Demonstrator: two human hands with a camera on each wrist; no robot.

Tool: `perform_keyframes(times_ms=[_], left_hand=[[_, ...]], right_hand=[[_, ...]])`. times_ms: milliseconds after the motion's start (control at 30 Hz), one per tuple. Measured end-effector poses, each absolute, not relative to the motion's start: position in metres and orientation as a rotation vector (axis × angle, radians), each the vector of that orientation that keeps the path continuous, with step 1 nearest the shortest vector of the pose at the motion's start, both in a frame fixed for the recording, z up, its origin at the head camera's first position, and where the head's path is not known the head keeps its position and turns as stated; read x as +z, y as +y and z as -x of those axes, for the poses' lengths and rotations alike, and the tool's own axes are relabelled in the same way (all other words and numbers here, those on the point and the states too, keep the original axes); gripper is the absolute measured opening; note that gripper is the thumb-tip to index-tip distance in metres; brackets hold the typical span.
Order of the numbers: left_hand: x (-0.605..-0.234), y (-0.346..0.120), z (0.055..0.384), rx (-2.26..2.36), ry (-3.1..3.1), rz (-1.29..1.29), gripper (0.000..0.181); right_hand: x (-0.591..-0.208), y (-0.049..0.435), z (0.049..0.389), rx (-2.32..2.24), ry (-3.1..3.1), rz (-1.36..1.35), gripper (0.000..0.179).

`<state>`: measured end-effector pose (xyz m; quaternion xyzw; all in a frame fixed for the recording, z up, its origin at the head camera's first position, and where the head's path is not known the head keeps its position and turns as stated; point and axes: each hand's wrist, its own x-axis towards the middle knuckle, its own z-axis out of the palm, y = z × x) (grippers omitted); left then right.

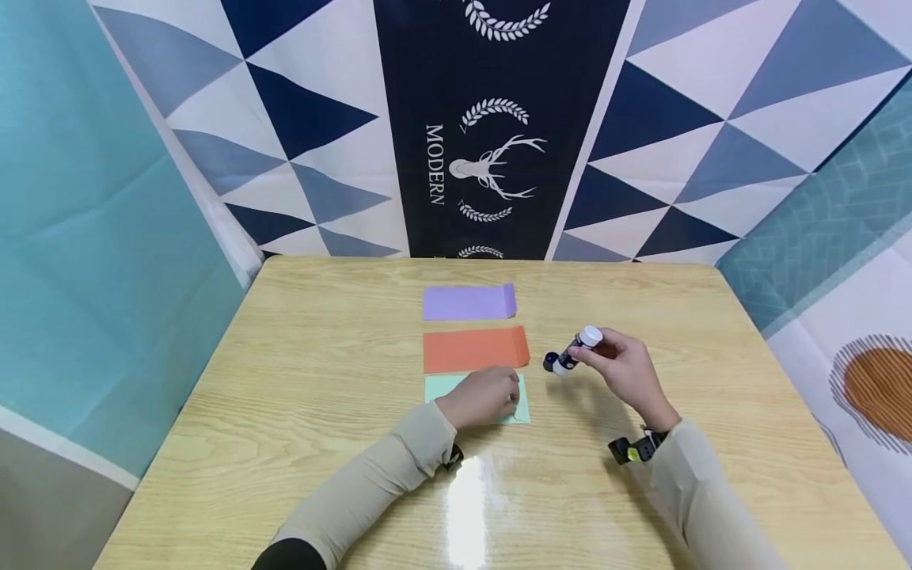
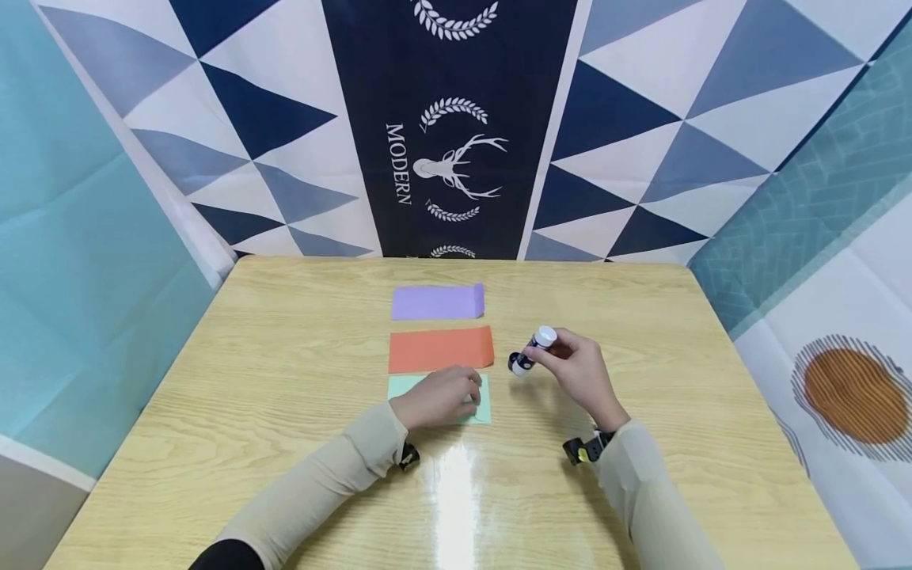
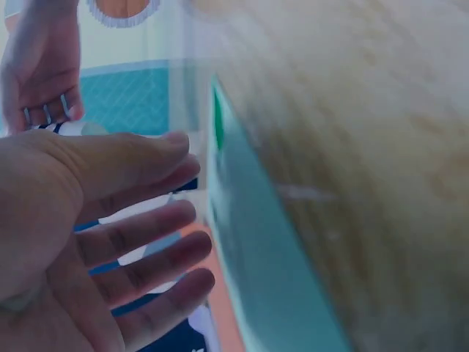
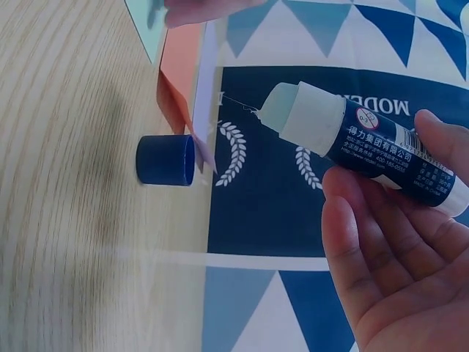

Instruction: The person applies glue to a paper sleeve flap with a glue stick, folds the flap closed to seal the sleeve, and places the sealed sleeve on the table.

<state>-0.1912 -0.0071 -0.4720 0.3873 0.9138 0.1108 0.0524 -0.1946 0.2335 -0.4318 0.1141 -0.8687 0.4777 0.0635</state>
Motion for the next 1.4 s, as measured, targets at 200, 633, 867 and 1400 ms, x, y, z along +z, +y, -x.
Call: perform_keyframes(times_ms=[200,633,867,1400], left_hand=[[-0.464,-0.016,0.200,0.367,2.837,-1.012,0.017],[-0.451,-0.032,0.220,0.370,2.961,-0.771,0.014],[-0.451,-0.032,0.237,0.354,2.938,-0.707,0.013],[-0.464,-0.023,0.258,0.283,2.768,-0.591,0.034]], right_hand=[[-0.429,0.234,0.194,1.438,-2.629,-0.333,0.022],[-0.430,0.232,0.194,1.428,-2.651,-0.316,0.026],[-0.431,0.229,0.195,1.429,-2.643,-0.330,0.026],[-0.434,0.232,0.197,1.400,-2.668,-0.315,0.026]])
